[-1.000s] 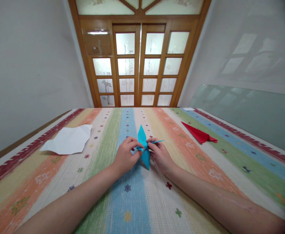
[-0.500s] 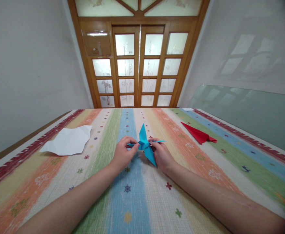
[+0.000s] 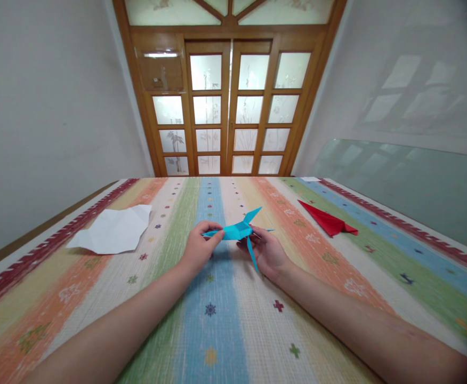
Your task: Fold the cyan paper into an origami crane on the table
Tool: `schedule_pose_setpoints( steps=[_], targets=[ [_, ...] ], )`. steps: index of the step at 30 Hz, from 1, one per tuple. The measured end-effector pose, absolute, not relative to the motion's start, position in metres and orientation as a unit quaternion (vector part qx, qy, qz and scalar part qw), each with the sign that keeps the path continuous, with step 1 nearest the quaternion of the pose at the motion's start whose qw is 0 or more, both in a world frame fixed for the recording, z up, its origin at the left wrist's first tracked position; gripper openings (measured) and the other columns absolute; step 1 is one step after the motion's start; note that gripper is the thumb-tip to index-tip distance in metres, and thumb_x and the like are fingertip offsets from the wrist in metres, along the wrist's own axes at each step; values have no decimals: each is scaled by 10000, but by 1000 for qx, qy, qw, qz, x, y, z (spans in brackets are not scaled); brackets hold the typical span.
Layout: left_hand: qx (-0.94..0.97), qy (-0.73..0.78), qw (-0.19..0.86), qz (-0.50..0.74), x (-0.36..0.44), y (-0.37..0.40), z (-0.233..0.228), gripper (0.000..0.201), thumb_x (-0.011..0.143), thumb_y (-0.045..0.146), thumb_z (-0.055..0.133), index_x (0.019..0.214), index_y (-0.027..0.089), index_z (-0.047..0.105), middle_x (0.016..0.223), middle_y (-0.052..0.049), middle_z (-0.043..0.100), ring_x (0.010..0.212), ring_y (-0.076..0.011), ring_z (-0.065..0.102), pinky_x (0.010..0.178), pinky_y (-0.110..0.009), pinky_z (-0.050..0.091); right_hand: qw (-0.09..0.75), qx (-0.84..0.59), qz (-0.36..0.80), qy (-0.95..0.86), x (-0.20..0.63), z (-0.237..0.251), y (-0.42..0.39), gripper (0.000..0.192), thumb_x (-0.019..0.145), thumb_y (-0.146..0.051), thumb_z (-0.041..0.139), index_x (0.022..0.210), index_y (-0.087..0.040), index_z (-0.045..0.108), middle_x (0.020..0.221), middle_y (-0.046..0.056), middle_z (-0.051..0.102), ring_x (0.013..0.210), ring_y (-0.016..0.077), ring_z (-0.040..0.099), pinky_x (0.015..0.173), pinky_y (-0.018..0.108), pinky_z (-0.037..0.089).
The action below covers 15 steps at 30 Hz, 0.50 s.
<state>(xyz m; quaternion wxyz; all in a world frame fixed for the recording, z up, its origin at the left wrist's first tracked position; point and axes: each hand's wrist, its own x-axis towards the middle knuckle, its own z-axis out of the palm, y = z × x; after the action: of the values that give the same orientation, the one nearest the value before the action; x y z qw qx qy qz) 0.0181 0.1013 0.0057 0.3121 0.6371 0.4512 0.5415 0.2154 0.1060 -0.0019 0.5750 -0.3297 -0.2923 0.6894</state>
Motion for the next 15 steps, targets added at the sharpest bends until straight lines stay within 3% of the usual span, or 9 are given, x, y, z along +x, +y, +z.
schedule_pose_setpoints(
  steps=[3,9,15],
  targets=[
    [618,461,326,547,13,112,-2,232,832,312,681,1020,175,673,875,-52,665,784,-176,641,689,-293,529,571,-327,696,-289,217,-1,107,121,757,-319,716,753,-205,676,751,61,716,711,226,670,753,412,569],
    [630,473,283,548,7,117,-5,276,798,276,716,1056,186,676,999,-84,677,939,-220,648,832,-367,522,572,-325,692,-297,218,2,106,128,754,-324,722,751,-205,674,771,76,722,745,247,680,746,419,572],
    [718,468,86,508,9,103,9,217,803,188,703,1015,228,683,1102,-67,656,1118,-266,578,1023,-458,408,593,-320,657,-337,217,2,105,163,722,-311,742,828,-244,637,758,1,683,711,205,642,721,388,542]
  ],
)
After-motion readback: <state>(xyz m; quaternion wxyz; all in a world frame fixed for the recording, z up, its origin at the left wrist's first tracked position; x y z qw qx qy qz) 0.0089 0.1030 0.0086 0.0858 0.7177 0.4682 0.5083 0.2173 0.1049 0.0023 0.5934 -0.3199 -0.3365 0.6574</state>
